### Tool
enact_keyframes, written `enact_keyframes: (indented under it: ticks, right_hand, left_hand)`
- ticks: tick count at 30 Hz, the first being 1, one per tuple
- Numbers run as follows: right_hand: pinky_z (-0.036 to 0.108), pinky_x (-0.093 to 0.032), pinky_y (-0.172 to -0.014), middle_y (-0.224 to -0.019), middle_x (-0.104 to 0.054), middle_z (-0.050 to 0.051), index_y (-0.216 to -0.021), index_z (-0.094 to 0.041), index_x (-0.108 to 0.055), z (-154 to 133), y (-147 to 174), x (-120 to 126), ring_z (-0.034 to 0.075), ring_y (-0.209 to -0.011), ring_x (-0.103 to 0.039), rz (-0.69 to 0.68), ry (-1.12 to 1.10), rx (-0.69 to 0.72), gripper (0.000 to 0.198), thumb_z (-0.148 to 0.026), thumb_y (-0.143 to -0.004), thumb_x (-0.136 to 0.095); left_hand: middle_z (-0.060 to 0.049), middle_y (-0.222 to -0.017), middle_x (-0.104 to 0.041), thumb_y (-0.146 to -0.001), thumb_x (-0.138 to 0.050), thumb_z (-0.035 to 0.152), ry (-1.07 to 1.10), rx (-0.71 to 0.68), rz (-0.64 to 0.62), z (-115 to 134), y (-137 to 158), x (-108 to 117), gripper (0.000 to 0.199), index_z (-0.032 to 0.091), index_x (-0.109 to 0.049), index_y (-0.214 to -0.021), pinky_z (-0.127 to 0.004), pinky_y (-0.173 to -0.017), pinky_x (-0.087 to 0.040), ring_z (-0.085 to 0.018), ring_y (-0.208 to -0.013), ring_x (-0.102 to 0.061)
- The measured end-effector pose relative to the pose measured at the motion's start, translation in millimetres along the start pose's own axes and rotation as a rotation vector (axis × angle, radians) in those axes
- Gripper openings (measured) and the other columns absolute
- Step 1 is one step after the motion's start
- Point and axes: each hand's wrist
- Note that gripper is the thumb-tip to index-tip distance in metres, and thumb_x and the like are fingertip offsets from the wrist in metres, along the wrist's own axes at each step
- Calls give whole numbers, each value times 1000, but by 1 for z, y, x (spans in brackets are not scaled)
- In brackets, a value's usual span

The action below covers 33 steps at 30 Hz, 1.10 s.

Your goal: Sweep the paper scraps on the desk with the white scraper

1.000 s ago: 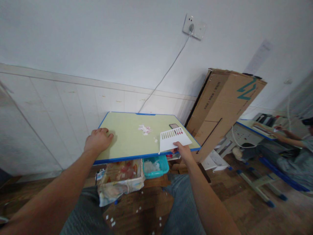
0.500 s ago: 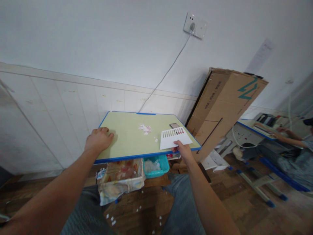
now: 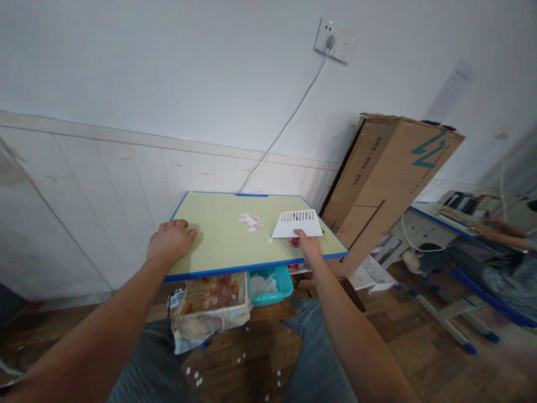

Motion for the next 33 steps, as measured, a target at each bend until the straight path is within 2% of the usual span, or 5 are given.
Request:
enact_keyframes:
  ticks: [8,14,21,26,33]
  right_hand:
    - [38,-65,-58,-61,-77,3,-83,-30,-71,1,5,2,27,-56,-71,-66,27,15,12,-34,-82,-82]
    - [40,-65,-59,-62,-77,3,-83,-31,-69,0,7,3,27,-58,-70,-96,37,26,16,-37,-81,-84]
    - [35,-61,-55,-58,-74,1,-79,-31,-68,-3,10,4,25,-53,-67,-109,51,29,12,-33,-78,-80]
    - [34,-62,-56,-59,-76,1,-77,-29,-70,-6,15,5,23,-52,-67,-121,57,32,8,-30,-79,-78]
    - [33,-63,-54,-59,-76,1,-80,-27,-71,-10,20,5,24,-53,-69,-141,58,22,9,-28,-80,-80]
  left_hand:
    - [-29,-170,-72,-112,-37,48,14,-1,9,-1,-2,-1,75,4,-75,-159,-59,-131,-56,-47,-159,-65]
    - [-29,-166,-75,-108,-45,47,43,3,42,-3,-4,-4,71,6,-79,-155,-63,-129,-58,-49,-156,-67]
    - [-31,-167,-73,-109,-36,50,18,-29,28,-7,-7,-8,78,3,-76,-156,-61,-130,-56,-49,-157,-66]
    - [-29,-166,-74,-106,-43,51,34,-20,30,-10,-9,-10,75,7,-77,-155,-61,-129,-57,-48,-156,-66]
    - [-27,-169,-73,-109,-38,50,13,-10,10,-8,-8,-7,75,7,-76,-158,-58,-132,-56,-47,-159,-65]
Point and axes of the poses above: each hand's wrist, its own y-axis away from the middle knuckle, its own x-axis out of the back of the hand, z = x × y
